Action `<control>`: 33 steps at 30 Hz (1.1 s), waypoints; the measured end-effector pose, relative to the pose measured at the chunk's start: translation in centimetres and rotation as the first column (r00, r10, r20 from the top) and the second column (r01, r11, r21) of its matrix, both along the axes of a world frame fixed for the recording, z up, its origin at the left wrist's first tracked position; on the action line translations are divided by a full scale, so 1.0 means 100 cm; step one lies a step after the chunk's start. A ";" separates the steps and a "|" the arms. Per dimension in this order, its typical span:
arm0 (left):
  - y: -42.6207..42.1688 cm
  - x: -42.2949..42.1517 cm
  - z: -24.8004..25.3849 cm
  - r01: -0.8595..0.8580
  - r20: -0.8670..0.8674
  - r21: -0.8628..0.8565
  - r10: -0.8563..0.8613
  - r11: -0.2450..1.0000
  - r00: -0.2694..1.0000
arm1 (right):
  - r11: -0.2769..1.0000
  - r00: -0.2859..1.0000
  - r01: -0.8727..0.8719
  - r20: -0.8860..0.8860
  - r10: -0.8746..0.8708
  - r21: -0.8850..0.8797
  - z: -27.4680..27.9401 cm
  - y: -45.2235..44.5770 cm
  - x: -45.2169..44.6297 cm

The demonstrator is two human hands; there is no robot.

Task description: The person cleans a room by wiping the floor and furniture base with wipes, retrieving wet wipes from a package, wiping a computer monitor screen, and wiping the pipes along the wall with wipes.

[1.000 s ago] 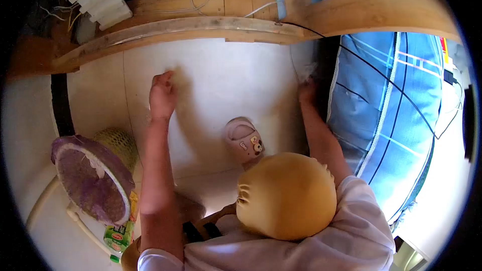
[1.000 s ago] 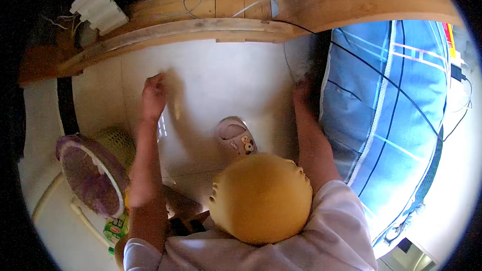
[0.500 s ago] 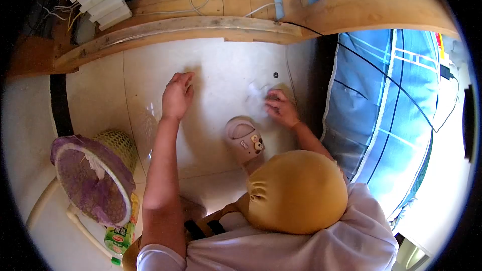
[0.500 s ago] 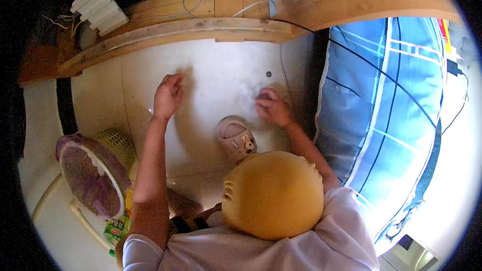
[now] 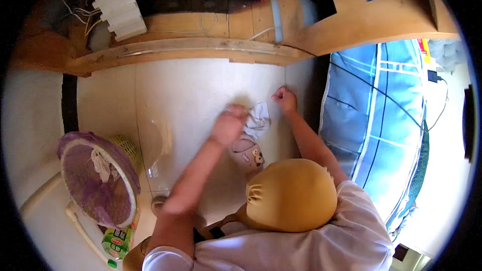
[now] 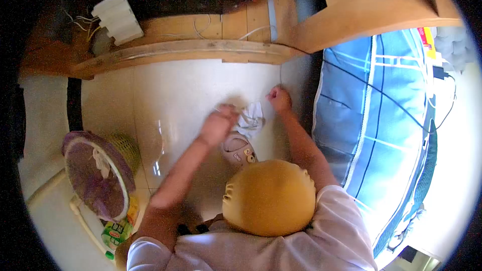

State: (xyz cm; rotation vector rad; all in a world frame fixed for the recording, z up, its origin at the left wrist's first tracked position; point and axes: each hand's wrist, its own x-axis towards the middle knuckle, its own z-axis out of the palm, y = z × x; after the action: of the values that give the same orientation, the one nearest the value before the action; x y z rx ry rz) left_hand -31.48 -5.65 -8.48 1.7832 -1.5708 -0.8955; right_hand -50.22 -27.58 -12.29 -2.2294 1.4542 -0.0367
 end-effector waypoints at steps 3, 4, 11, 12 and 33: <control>0.001 -0.041 0.020 0.251 0.188 0.013 -0.249 0.968 0.950 | 0.977 0.985 -0.161 -0.078 0.151 -0.143 -0.002 0.016 0.003; 0.000 -0.041 0.041 0.322 0.125 0.215 -0.353 0.922 0.927 | 0.936 0.963 -0.266 -0.097 0.250 -0.230 -0.005 0.016 0.000; 0.008 -0.022 -0.010 0.117 0.373 0.226 -0.197 0.967 0.907 | 0.938 0.856 -0.121 0.513 -0.067 0.324 0.116 0.067 0.048; 0.007 -0.013 -0.007 0.113 0.395 0.199 -0.185 0.974 0.900 | 0.925 0.790 -0.157 0.606 -0.092 0.345 0.145 0.074 0.057; 0.010 0.073 0.021 -0.186 0.186 -0.030 0.188 0.982 0.964 | 0.339 0.694 -0.013 0.236 0.681 -0.941 0.543 0.000 0.145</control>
State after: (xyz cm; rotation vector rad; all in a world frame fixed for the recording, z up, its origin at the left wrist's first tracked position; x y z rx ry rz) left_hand -24.17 -4.62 -6.35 2.0176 -1.4850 -0.6427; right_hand -35.71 -27.58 42.06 -2.8342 0.4336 -1.6312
